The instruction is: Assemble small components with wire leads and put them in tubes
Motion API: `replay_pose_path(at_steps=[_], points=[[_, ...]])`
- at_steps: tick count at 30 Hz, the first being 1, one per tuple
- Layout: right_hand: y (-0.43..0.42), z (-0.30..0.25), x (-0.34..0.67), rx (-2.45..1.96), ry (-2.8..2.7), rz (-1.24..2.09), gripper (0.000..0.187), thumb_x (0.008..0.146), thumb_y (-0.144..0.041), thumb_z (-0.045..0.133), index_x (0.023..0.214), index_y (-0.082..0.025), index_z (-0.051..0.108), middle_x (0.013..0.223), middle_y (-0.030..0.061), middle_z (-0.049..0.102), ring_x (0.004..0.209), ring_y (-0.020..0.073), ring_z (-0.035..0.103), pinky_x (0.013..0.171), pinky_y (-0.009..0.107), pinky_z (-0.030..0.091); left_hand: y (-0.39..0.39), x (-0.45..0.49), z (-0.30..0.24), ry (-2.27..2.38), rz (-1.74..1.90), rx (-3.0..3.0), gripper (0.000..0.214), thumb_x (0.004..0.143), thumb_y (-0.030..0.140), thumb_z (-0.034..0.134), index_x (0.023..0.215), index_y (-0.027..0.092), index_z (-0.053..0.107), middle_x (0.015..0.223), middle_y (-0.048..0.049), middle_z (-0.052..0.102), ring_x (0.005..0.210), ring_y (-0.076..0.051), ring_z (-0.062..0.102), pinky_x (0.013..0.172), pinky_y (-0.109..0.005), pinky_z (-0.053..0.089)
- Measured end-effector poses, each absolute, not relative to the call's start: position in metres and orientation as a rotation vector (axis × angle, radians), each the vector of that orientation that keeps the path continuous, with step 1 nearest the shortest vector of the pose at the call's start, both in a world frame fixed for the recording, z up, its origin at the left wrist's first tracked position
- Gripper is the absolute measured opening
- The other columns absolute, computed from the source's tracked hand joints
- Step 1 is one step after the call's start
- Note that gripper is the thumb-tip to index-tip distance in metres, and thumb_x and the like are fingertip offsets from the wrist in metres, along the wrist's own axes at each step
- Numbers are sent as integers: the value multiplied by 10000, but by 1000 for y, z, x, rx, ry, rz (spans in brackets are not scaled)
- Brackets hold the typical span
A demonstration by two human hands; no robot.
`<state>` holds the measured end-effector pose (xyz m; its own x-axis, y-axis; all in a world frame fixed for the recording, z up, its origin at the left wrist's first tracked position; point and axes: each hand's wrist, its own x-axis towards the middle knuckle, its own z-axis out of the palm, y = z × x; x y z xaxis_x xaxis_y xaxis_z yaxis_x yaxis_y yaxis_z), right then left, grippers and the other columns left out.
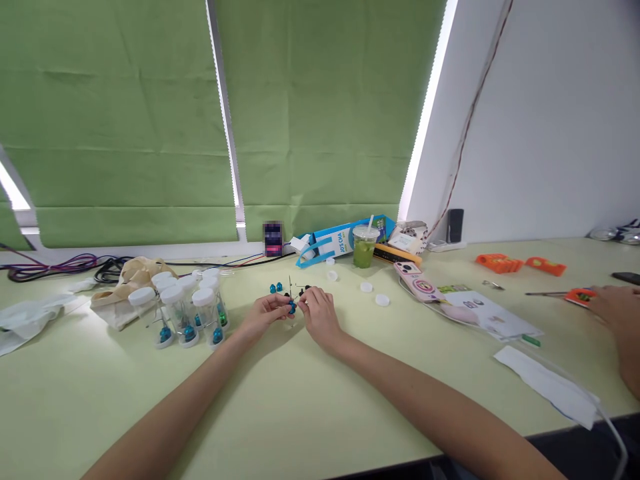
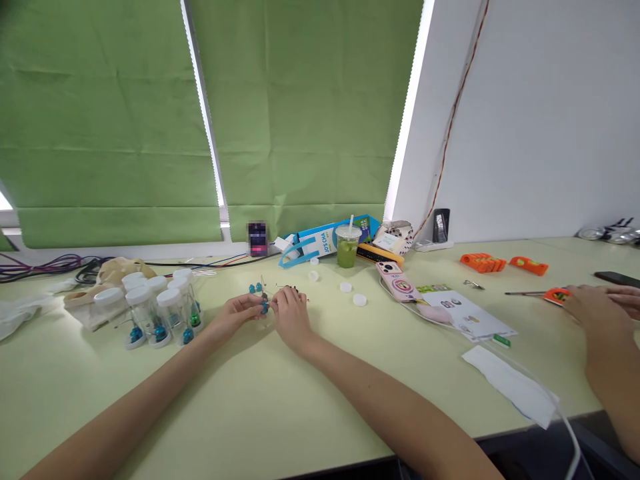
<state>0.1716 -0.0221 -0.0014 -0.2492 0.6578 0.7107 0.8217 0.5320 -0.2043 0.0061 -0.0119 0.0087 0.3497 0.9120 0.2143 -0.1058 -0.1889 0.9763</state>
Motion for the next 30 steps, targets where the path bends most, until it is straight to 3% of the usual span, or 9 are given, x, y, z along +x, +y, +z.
replay_pose_path(at_steps=[30], points=[[-22, -3, 175, -1226, -2009, -312, 136, 892, -193, 404, 809, -179, 510, 891, 36, 527, 861, 167, 452, 720, 279, 290, -10, 7, 1, 760, 1105, 1481, 193, 674, 273, 679, 818, 159, 618, 875, -49, 646, 721, -167, 630, 726, -312, 462]])
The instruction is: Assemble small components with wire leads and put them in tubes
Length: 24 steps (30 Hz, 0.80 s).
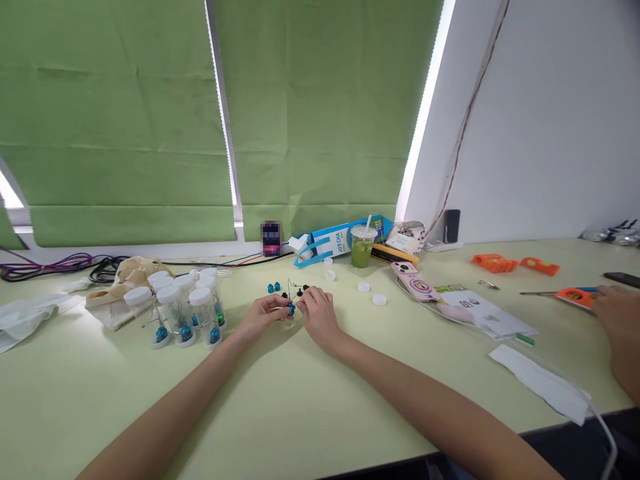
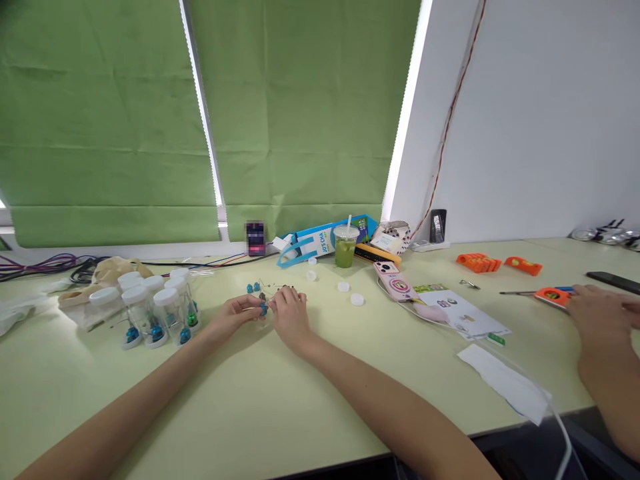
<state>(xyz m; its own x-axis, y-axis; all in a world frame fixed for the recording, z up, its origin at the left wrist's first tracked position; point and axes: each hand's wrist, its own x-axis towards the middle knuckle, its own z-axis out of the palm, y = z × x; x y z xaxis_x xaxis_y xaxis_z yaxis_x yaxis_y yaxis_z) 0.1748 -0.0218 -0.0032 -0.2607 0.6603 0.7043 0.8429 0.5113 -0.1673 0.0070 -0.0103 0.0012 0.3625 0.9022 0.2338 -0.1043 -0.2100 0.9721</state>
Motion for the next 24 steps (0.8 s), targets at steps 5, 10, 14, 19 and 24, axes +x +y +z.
replay_pose_path(at_steps=[5, 10, 14, 19, 24], points=[[-21, -4, 175, -1231, -2011, -322, 122, 884, -192, 423, 808, -180, 518, 886, 34, 527, 850, 162, 452, 709, 275, 286, -9, 7, -1, 760, 1111, 1479, 188, 667, 267, 684, 808, 159, 623, 847, -43, 652, 706, -168, 635, 718, -307, 463], [-21, -3, 176, -1244, -2015, -331, 136, 882, -199, 436, 785, -182, 529, 858, 32, 540, 840, 164, 454, 693, 276, 276, -8, 7, -2, 762, 1111, 1476, 190, 659, 259, 692, 806, 160, 623, 842, -39, 651, 698, -160, 629, 714, -302, 465], [-21, -2, 176, -1253, -2017, -337, 157, 879, -215, 455, 754, -183, 544, 812, 31, 554, 805, 167, 461, 676, 280, 270, -9, 7, -1, 762, 1119, 1473, 184, 656, 256, 694, 797, 160, 627, 839, -33, 645, 690, -157, 627, 717, -307, 471], [-20, -3, 175, -1224, -2029, -327, 187, 885, -212, 451, 740, -180, 566, 761, 23, 557, 736, 147, 480, 670, 262, 296, -13, 9, 5, 763, 1134, 1480, 169, 654, 251, 693, 781, 157, 634, 811, -31, 644, 689, -158, 620, 702, -309, 481], [-16, -7, 175, -1173, -2057, -310, 189, 886, -190, 442, 748, -177, 570, 761, 19, 551, 696, 145, 493, 654, 252, 328, -16, 10, 8, 782, 1135, 1488, 180, 644, 273, 696, 764, 149, 645, 835, -52, 661, 686, -172, 630, 711, -330, 479]])
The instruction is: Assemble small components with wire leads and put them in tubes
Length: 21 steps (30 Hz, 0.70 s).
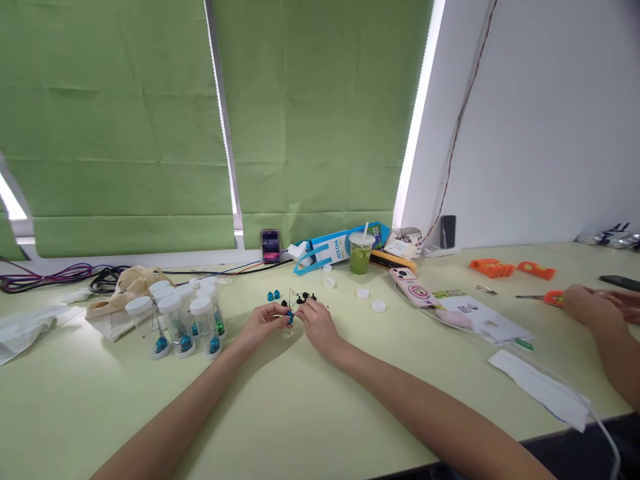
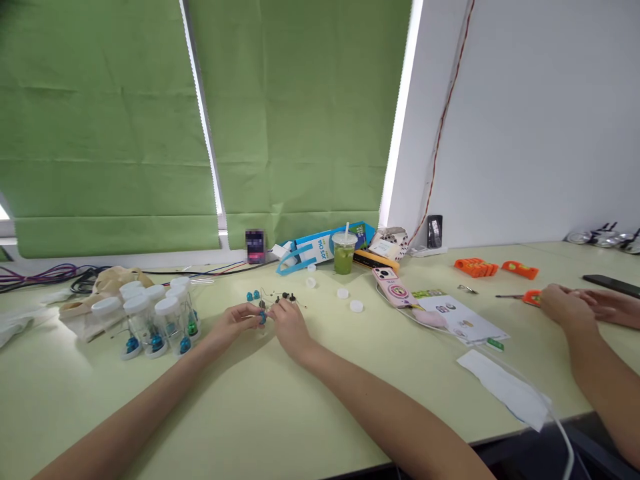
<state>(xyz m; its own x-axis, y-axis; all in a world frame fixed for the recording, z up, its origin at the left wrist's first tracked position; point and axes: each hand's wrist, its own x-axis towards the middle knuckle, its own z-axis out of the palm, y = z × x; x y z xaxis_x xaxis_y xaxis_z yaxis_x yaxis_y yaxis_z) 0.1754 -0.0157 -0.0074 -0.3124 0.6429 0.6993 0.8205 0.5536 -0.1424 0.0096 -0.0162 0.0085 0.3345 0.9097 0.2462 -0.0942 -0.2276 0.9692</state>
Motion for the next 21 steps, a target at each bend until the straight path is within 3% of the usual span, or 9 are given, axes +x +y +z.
replay_pose_path(at_steps=[9, 21], points=[[-16, -11, 178, -1088, -2137, -270, 200, 863, -73, 406, 879, -178, 575, 835, 40, 547, 751, 155, 494, 694, 256, 368, -13, 8, 9, 825, 1189, 1494, 195, 615, 290, 713, 739, 151, 654, 755, -40, 666, 640, -162, 618, 680, -311, 472], [-22, -3, 177, -1087, -2155, -222, 200, 849, -54, 411, 811, -173, 568, 817, 32, 548, 768, 145, 491, 688, 275, 288, -9, 8, 6, 792, 1203, 1537, 215, 613, 294, 718, 742, 145, 633, 775, -44, 647, 680, -164, 598, 695, -322, 487]])
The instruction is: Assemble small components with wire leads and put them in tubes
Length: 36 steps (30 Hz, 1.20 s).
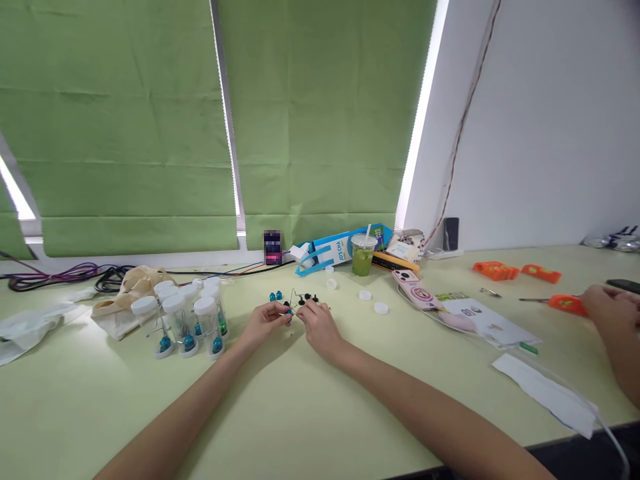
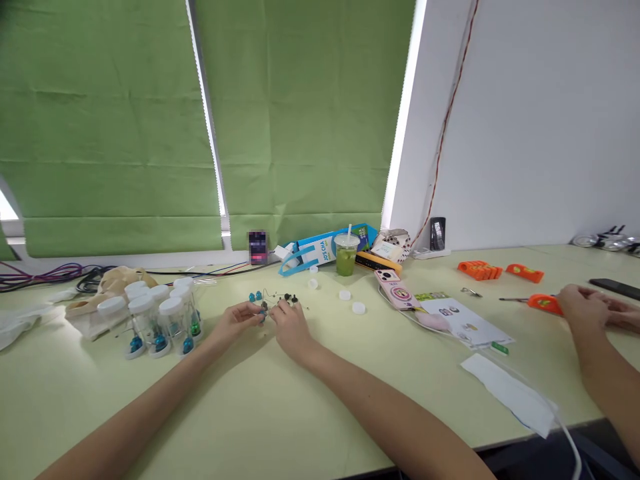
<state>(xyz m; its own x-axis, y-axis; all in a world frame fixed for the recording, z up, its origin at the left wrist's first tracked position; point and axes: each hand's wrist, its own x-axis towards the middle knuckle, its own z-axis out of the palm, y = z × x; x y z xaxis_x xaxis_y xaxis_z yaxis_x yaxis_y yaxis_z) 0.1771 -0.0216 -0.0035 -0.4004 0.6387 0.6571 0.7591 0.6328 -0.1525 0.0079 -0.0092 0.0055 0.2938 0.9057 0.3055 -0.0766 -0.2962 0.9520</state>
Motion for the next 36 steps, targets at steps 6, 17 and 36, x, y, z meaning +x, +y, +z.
replay_pose_path(at_steps=[6, 17, 36], points=[[-25, -1, 176, -1077, -2136, -126, 155, 853, -118, 446, 794, -178, 576, 795, 14, 579, 805, 141, 501, 717, 283, 252, -7, 6, 4, 792, 1197, 1598, 235, 627, 312, 706, 791, 155, 647, 819, -60, 659, 748, -182, 603, 739, -327, 468], [-15, -8, 174, -1077, -2006, 261, 124, 785, -130, 514, 752, -178, 624, 685, -3, 583, 599, 112, 508, 563, 211, 349, -6, 4, 5, 768, 1161, 1698, 219, 671, 312, 672, 830, 164, 647, 824, -66, 662, 791, -191, 601, 752, -314, 456], [-9, -10, 175, -1015, -1849, 704, 170, 768, -172, 490, 737, -152, 656, 726, 23, 659, 654, 139, 572, 561, 217, 407, -10, 5, 8, 738, 1170, 1740, 212, 694, 308, 662, 840, 156, 639, 801, -72, 670, 788, -200, 610, 757, -325, 455]])
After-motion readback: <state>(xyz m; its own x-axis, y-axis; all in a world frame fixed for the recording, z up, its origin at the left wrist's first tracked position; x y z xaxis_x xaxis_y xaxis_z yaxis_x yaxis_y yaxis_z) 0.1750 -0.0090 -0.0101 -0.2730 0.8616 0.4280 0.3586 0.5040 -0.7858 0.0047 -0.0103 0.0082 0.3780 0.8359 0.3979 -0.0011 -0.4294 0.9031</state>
